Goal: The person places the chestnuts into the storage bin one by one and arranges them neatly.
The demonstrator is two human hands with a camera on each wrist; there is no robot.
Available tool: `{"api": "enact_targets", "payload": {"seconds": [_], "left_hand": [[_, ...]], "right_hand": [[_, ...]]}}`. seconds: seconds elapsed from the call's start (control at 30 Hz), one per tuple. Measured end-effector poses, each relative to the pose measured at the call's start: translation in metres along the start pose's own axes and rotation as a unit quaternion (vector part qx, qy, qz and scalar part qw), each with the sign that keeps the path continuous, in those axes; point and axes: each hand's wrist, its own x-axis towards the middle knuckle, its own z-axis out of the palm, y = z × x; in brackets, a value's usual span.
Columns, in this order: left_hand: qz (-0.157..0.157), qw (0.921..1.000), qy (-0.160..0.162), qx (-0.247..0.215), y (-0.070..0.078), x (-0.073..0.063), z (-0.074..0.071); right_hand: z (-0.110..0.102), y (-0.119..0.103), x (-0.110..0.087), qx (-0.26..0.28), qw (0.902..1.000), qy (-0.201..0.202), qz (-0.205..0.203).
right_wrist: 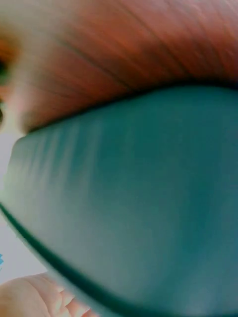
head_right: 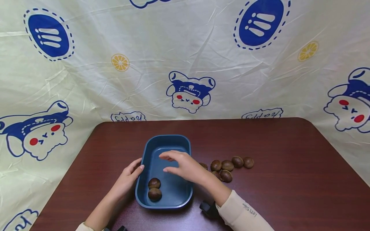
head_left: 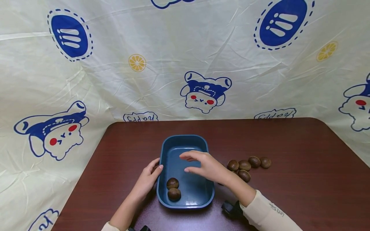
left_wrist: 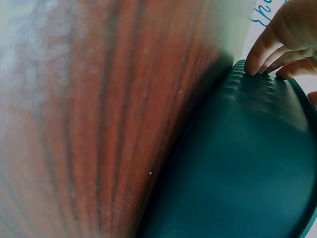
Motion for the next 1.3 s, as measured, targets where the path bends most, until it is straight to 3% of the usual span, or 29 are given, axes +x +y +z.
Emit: {"api": "enact_targets", "payload": {"seconds": [0.37, 0.63, 1.0, 1.3], "left_hand": [[-0.002, 1.0, 0.0, 0.006, 0.0, -0.001, 0.0], [-0.007, 1.0, 0.001, 0.007, -0.001, 0.0, 0.0], [-0.007, 0.9999, 0.0, 0.01, -0.002, 0.0, 0.0], [-0.005, 0.9999, -0.003, 0.012, 0.0, -0.001, -0.001]], "right_hand": [[-0.023, 0.016, -0.029, -0.025, 0.9987, 0.044, 0.009], [-0.03, 0.027, -0.049, -0.011, 0.9975, 0.062, 0.033], [-0.046, 0.042, -0.082, -0.091, 0.9892, 0.108, 0.039], [-0.061, 0.056, -0.111, -0.073, 0.9894, 0.113, 0.054]]}}
